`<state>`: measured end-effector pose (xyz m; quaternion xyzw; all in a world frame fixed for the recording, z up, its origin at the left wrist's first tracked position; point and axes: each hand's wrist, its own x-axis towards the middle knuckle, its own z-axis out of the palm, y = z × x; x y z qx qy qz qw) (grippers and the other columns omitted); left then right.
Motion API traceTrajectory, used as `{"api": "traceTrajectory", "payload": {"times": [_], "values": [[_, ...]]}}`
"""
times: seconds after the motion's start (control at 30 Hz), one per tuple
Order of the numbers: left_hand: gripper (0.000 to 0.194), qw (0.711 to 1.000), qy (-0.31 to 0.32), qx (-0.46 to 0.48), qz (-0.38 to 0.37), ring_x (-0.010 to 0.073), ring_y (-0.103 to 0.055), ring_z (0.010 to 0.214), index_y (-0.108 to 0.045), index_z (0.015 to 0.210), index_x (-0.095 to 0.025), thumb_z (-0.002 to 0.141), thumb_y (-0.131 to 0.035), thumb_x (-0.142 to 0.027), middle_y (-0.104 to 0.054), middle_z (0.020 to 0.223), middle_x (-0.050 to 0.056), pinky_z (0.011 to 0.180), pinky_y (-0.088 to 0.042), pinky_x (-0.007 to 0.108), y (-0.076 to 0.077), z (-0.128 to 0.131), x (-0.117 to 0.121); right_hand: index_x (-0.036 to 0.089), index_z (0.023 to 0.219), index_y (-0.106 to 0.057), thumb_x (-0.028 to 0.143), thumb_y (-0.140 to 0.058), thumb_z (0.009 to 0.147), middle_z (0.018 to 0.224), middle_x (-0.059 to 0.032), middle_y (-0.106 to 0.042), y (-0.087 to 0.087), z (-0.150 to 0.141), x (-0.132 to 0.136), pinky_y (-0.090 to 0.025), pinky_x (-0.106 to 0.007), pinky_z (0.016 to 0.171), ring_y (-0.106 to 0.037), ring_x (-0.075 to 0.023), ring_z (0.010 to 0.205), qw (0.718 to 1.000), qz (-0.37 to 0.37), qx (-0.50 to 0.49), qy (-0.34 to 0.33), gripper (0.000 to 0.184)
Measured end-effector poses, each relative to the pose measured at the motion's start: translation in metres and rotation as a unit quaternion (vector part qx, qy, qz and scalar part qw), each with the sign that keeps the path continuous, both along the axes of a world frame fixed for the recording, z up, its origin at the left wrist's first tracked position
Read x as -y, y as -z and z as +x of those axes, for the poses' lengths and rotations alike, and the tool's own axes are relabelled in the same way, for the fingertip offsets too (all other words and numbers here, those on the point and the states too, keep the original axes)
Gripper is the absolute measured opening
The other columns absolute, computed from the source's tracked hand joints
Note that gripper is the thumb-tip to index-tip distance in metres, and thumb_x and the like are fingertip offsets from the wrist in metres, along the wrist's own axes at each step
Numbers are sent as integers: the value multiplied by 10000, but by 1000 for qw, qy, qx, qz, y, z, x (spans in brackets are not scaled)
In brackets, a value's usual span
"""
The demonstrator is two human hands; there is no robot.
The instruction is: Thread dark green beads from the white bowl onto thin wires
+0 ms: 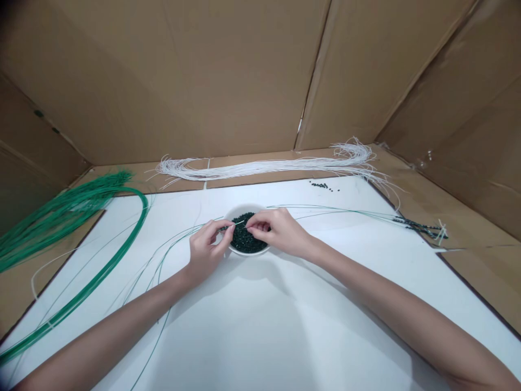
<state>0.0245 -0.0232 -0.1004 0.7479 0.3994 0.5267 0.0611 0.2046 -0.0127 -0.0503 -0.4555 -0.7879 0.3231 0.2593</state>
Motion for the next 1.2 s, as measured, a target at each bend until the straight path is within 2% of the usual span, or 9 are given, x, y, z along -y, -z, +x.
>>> {"api": "traceTrajectory", "payload": {"times": [0.13, 0.27, 0.37, 0.5, 0.7, 0.9, 1.2], "values": [[47, 1000, 1, 4, 8, 69, -527, 556, -588, 798, -160, 770, -562, -133, -629, 658, -5, 496, -400, 181, 0, -1, 0, 124, 818, -672, 298, -617, 697, 710, -52, -675, 1, 1, 1, -495, -239, 577, -602, -128, 611, 971, -136, -185, 60, 219], [73, 998, 24, 0, 61, 74, -532, 561, -580, 815, -163, 764, -565, -115, -650, 688, 3, 492, -407, 186, 0, -1, 1, 143, 810, -686, 302, -672, 660, 738, -49, -690, 2, 4, -2, -497, -223, 563, -613, -125, 642, 945, -184, -269, 45, 218], [83, 997, 37, -11, 74, 74, -529, 559, -579, 825, -164, 761, -568, -112, -654, 691, 4, 493, -411, 187, 0, -1, 2, 150, 801, -697, 297, -682, 656, 722, -47, -690, 3, 5, -3, -497, -226, 570, -614, -124, 642, 942, -193, -271, 35, 206], [61, 998, 14, 0, 56, 73, -532, 553, -583, 812, -164, 770, -562, -125, -650, 675, 3, 486, -410, 186, -1, 0, 2, 149, 799, -701, 305, -684, 656, 727, -52, -693, 1, 5, -1, -497, -238, 580, -618, -127, 633, 945, -196, -259, 34, 212], [94, 996, 37, -11, 79, 72, -520, 554, -574, 831, -167, 761, -567, -105, -654, 686, -3, 497, -419, 183, 0, 0, 2, 161, 783, -701, 305, -694, 645, 704, -35, -693, 0, 5, 0, -495, -223, 576, -621, -117, 624, 947, -187, -257, 35, 199], [102, 997, 38, -6, 74, 70, -516, 558, -576, 829, -164, 752, -577, -97, -654, 693, -3, 514, -427, 181, 1, 0, 2, 148, 806, -699, 341, -680, 652, 734, -57, -696, 2, 4, 1, -510, -254, 592, -636, -150, 663, 958, -169, -227, 37, 248], [76, 998, 29, -4, 63, 72, -535, 558, -577, 818, -170, 765, -564, -118, -653, 684, -3, 505, -427, 181, 0, 1, 2, 156, 792, -702, 333, -686, 645, 731, -52, -696, 0, 4, 1, -514, -242, 586, -633, -143, 655, 956, -172, -234, 34, 230]]}}
